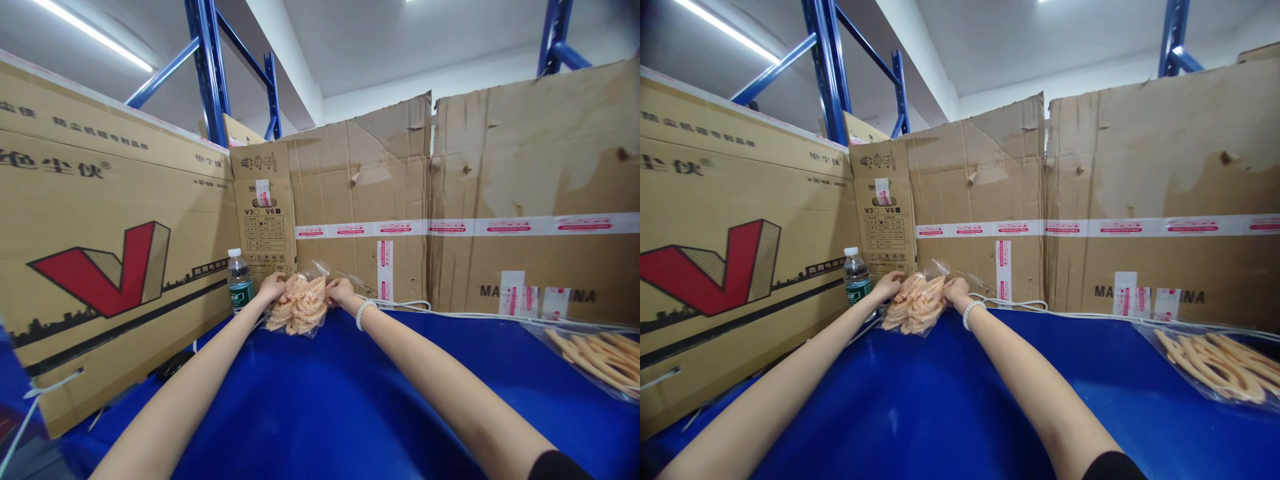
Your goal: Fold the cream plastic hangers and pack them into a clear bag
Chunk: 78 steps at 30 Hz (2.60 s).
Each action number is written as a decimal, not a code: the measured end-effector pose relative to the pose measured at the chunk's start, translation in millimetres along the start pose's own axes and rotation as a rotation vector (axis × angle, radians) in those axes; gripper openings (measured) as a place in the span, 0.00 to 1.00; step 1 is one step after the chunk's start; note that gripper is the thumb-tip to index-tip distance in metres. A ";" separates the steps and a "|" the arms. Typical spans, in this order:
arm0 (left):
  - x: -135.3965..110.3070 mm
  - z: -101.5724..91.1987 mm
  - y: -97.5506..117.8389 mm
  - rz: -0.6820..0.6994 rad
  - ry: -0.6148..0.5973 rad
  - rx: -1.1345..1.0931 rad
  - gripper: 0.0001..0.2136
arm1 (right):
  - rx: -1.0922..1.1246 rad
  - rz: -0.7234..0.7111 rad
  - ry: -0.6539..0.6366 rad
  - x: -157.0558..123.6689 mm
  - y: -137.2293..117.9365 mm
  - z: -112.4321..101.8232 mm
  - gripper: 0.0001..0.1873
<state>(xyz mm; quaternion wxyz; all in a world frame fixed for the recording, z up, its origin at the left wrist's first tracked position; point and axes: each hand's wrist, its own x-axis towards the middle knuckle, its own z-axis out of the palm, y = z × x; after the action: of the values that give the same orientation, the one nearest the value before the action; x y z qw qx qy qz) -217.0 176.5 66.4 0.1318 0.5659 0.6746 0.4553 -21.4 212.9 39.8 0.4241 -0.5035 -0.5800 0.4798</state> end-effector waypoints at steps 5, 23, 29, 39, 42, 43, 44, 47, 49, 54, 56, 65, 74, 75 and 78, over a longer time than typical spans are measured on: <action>-13.1 -5.5 -7.9 0.312 0.043 0.242 0.12 | -0.142 -0.036 -0.087 3.3 5.1 -1.4 0.17; -56.4 -12.6 -21.7 0.687 -0.058 0.527 0.24 | -0.921 -0.732 -0.138 -58.6 11.5 -43.3 0.17; -57.0 -8.2 -28.2 0.679 -0.102 0.520 0.29 | -0.972 -0.744 -0.141 -60.2 14.9 -42.1 0.18; -43.9 -9.8 -32.0 0.552 -0.017 0.553 0.27 | -0.824 -0.716 -0.322 -51.1 10.8 -64.9 0.20; -43.8 -11.1 -23.9 0.547 0.043 0.559 0.27 | -0.788 -0.724 -0.333 -52.4 8.7 -76.8 0.25; -44.6 -11.6 -20.7 0.550 0.067 0.559 0.28 | -0.780 -0.726 -0.330 -53.6 8.4 -81.4 0.27; -46.0 -12.2 -17.5 0.556 0.091 0.559 0.29 | -0.774 -0.729 -0.327 -55.7 8.2 -86.3 0.31; -53.0 -14.6 -8.4 0.597 0.165 0.547 0.30 | -0.766 -0.750 -0.320 -68.7 7.9 -104.3 0.38; -61.1 -16.6 -3.0 0.636 0.215 0.533 0.29 | -0.766 -0.771 -0.316 -84.6 8.7 -120.4 0.37; -99.0 -16.7 13.2 0.737 0.344 0.476 0.23 | -0.770 -0.796 -0.269 -141.0 18.6 -181.7 0.28; -120.9 -9.2 24.7 0.799 0.349 0.441 0.21 | -0.785 -0.764 -0.226 -161.3 23.8 -213.7 0.24; -231.4 107.5 136.6 1.365 -0.422 0.347 0.12 | -0.921 -0.382 0.411 -180.3 41.4 -371.3 0.15; -273.5 259.7 245.7 1.261 -0.692 0.257 0.18 | -1.060 -0.039 0.566 -187.4 89.5 -461.9 0.15; -274.5 274.4 254.3 1.233 -0.699 0.249 0.21 | -1.065 -0.022 0.532 -186.7 94.1 -464.2 0.15; -277.5 311.7 276.1 1.126 -0.733 0.256 0.30 | -1.068 0.005 0.426 -183.3 105.2 -467.0 0.15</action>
<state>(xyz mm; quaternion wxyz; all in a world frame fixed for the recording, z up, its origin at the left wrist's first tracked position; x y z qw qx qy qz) 266.9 61.1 11.8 0.0269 0.9592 0.2380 0.1503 477.0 95.1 18.7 0.2173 -0.7348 -0.6424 0.0095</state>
